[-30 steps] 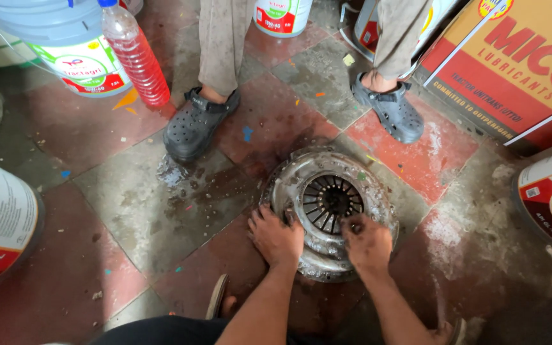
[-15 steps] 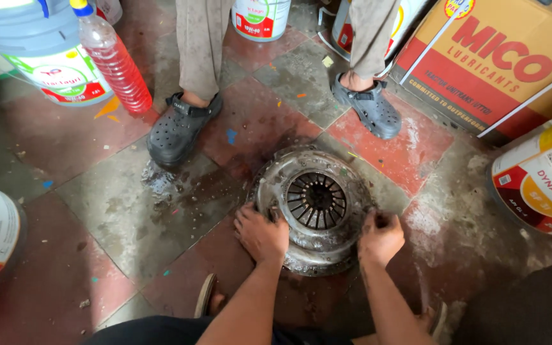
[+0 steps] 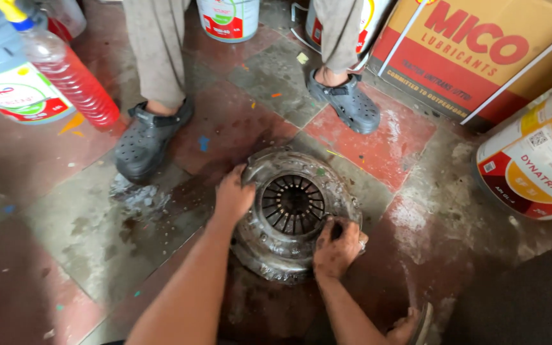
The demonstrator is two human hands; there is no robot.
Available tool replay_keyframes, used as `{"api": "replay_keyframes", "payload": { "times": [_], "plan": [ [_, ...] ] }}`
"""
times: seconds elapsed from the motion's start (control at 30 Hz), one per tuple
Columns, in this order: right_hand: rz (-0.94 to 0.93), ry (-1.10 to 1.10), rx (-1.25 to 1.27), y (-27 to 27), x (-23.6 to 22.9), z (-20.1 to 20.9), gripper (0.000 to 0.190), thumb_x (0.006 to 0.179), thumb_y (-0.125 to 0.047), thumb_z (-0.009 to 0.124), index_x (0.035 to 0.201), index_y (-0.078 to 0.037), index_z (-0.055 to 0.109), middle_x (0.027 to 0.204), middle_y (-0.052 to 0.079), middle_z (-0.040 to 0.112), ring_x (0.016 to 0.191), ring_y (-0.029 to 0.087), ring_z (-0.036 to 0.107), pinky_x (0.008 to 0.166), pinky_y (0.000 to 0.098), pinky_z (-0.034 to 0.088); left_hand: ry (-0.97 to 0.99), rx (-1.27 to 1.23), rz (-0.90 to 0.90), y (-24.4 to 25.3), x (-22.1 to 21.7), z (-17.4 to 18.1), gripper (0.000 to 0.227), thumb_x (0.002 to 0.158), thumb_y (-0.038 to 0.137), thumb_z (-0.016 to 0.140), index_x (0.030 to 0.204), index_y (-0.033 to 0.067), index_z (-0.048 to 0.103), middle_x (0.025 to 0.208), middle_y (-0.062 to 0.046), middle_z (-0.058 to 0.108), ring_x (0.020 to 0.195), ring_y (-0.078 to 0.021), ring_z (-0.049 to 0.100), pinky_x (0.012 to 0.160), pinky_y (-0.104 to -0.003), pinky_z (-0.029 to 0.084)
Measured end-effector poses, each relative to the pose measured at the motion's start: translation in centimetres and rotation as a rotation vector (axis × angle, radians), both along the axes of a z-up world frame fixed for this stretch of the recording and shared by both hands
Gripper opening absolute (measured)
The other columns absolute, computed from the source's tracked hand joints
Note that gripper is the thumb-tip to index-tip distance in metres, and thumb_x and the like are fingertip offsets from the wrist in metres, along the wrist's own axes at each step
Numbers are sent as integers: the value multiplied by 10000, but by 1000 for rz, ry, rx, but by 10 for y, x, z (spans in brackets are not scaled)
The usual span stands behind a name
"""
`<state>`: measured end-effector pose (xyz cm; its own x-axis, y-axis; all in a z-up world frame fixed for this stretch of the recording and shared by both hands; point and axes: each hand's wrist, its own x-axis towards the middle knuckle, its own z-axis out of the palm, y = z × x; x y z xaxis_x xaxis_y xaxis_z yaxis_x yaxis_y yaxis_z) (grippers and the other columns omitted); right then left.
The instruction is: The recorder is cleaning a clutch pressure plate using a brush and a cleaning solution in a garage setting.
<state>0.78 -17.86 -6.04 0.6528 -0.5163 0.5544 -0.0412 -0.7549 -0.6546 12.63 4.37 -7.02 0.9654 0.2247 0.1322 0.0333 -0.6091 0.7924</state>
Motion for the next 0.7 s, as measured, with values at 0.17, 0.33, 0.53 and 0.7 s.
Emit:
{"api": "replay_keyframes", "payload": {
  "times": [0.17,0.33,0.53,0.7],
  "plan": [
    [-3,41,43,2,-1,9,169,932,-179,727,938,-26,656,967,164,659,1009,370,550,886,481,450,-20,-74,-152,16,41,-20,596,848,259,700,1403,98,557,1461,-211,520,1354,-414,473,1114,-492,396],
    [-10,55,69,3,0,10,142,904,-139,733,951,-27,660,958,169,654,1036,368,541,892,471,454,99,43,-272,8,54,7,659,830,338,720,1438,156,543,1497,-157,533,1417,-369,436,1159,-462,344],
    [6,38,58,-2,2,-1,182,921,-158,735,969,-27,619,978,171,651,1027,380,552,900,485,446,35,11,-282,16,73,-41,660,867,383,767,1436,120,563,1492,-196,525,1385,-395,479,1139,-445,397],
    [40,62,-60,-11,10,0,202,901,-240,749,936,-82,628,965,155,660,991,400,603,860,510,427,33,-272,-259,15,73,-39,568,826,247,801,1341,74,636,1323,-159,698,1266,-300,658,1086,-386,485]
  ]
}}
